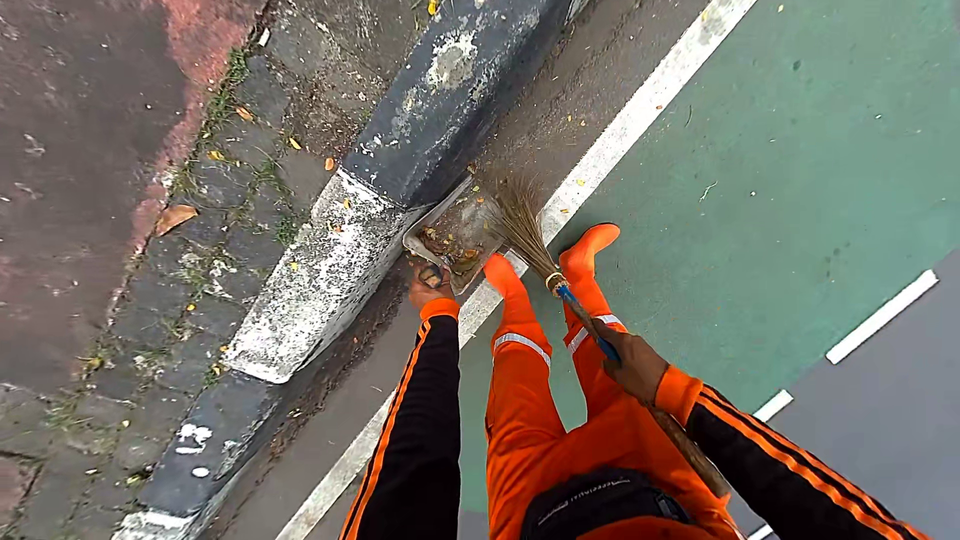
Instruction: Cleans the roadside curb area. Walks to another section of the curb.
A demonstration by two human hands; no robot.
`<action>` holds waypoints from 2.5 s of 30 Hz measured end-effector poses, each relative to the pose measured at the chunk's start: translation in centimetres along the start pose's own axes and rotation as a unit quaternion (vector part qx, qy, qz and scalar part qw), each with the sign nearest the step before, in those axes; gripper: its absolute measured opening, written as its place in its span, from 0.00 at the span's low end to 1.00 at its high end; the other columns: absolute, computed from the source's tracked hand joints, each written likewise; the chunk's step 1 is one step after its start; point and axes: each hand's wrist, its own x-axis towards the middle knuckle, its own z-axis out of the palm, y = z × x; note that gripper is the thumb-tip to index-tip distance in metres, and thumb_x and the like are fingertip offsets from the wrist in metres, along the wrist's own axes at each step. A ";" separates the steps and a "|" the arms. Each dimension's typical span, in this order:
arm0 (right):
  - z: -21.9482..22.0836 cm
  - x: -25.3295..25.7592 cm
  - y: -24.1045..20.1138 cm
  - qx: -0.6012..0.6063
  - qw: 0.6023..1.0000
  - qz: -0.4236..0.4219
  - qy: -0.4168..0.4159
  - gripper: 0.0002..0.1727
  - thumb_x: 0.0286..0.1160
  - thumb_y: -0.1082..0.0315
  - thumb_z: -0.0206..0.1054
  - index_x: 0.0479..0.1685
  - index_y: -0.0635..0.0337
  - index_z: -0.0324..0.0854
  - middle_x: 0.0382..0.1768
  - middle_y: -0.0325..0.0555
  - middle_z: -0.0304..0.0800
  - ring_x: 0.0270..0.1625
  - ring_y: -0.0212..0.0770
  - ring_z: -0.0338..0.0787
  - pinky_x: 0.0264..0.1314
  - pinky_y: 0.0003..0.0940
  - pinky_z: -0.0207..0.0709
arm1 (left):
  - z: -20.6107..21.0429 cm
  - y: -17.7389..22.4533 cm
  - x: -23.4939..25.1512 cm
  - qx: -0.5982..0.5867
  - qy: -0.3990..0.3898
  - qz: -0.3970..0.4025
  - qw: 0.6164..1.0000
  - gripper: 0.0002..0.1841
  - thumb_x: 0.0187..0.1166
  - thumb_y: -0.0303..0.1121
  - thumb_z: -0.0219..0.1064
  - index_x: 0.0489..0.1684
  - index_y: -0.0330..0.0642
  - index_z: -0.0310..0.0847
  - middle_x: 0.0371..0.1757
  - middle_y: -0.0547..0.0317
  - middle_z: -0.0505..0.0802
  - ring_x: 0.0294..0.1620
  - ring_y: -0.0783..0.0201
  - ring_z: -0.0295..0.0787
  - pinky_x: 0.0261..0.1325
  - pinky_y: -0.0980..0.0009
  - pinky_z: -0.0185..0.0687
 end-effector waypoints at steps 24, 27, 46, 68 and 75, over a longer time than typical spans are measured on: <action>0.8 -9.2 4.8 0.016 0.995 -0.033 0.096 0.44 0.71 0.69 0.71 0.93 0.41 0.62 0.47 0.55 0.93 0.29 0.46 0.89 0.36 0.51 0.86 | -2.5 -5.2 3.5 -0.041 0.024 -0.061 0.997 0.26 0.73 0.46 0.78 0.68 0.42 0.84 0.62 0.40 0.93 0.68 0.43 0.89 0.75 0.44 0.77; 0.9 -5.4 4.1 0.083 0.976 0.043 0.196 0.45 0.75 0.70 0.69 0.96 0.45 0.55 0.40 0.57 0.89 0.19 0.47 0.82 0.25 0.50 0.81 | -2.2 -5.7 3.3 -0.045 0.022 -0.052 0.997 0.26 0.74 0.46 0.77 0.68 0.43 0.85 0.63 0.40 0.92 0.69 0.45 0.89 0.76 0.45 0.77; -3.0 6.5 -5.9 -0.125 0.986 0.028 0.108 0.47 0.76 0.72 0.65 0.97 0.51 0.45 0.61 0.69 0.87 0.60 0.66 0.90 0.64 0.64 0.81 | -1.7 -4.6 2.5 -0.048 0.040 -0.043 0.997 0.27 0.74 0.45 0.78 0.69 0.40 0.82 0.62 0.38 0.92 0.68 0.41 0.88 0.74 0.40 0.76; -3.3 -1.2 9.7 0.022 0.995 -0.098 -0.002 0.43 0.81 0.66 0.68 0.96 0.38 0.54 0.48 0.55 0.89 0.25 0.44 0.85 0.30 0.45 0.84 | -0.6 -8.2 0.4 -0.099 0.101 0.011 0.990 0.23 0.71 0.41 0.81 0.64 0.44 0.87 0.63 0.45 0.93 0.68 0.51 0.89 0.77 0.50 0.76; -0.2 -2.7 16.1 0.230 0.943 0.053 0.234 0.44 0.82 0.70 0.66 0.97 0.48 0.49 0.34 0.53 0.84 0.12 0.39 0.74 0.14 0.38 0.74 | -2.1 -16.9 -3.3 -0.056 0.065 0.116 0.990 0.22 0.73 0.33 0.79 0.65 0.37 0.85 0.63 0.39 0.92 0.69 0.47 0.88 0.78 0.49 0.75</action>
